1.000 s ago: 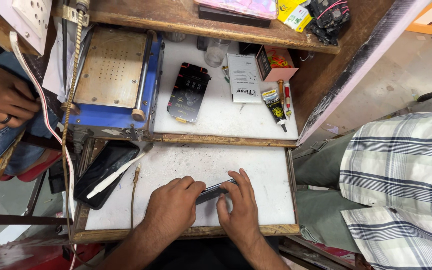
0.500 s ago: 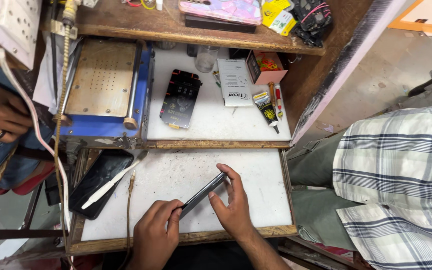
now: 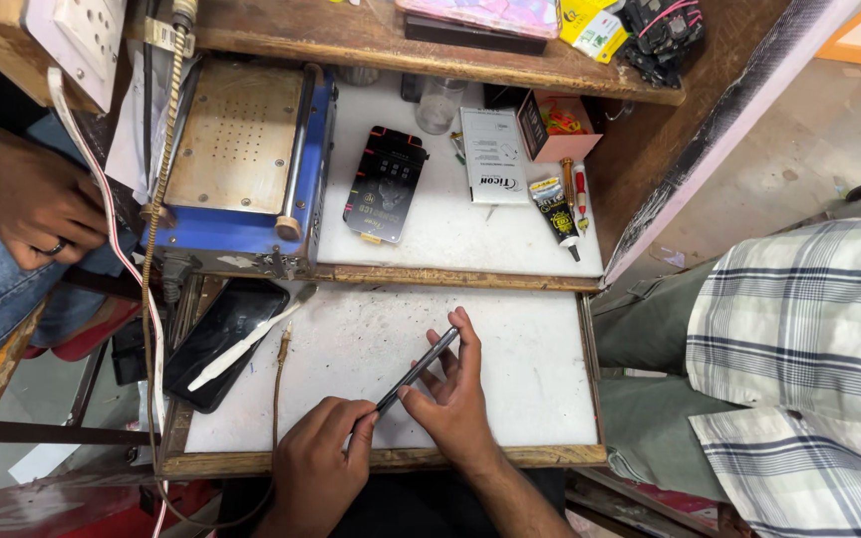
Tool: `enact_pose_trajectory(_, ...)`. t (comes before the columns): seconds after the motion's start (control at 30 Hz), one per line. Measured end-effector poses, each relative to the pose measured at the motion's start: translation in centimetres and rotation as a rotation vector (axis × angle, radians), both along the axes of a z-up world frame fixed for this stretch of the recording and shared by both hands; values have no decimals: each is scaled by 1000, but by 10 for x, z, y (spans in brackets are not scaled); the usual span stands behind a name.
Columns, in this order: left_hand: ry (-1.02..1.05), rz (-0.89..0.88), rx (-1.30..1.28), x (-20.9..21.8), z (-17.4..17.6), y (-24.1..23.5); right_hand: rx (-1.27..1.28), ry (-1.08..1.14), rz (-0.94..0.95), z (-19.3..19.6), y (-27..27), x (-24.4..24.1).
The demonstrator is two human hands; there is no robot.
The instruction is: The person removes a rubber band from a blue smartphone and places it on a shelf. They then pick up a black smartphone, remove its back cover, and extract the battery. The person places the battery on the workbench and sets the phone aside.
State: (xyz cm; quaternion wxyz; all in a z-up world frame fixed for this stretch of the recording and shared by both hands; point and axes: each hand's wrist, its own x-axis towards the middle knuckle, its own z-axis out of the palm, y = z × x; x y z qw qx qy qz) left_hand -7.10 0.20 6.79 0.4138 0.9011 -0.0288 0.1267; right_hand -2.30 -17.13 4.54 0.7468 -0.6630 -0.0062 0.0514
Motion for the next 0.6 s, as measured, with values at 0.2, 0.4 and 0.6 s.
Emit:
enact_pose_trajectory(0.2,-29,-28,-17,1,-2,5,-155,79,51,9,2,-5)
enact_pose_trajectory(0.4,-154,-46,-3,-1,4,2,-98,206,49,18,7,-1)
enact_pose_trajectory(0.6,-170,-69,32,0,9,-1,27,293,-20,24,14,-1)
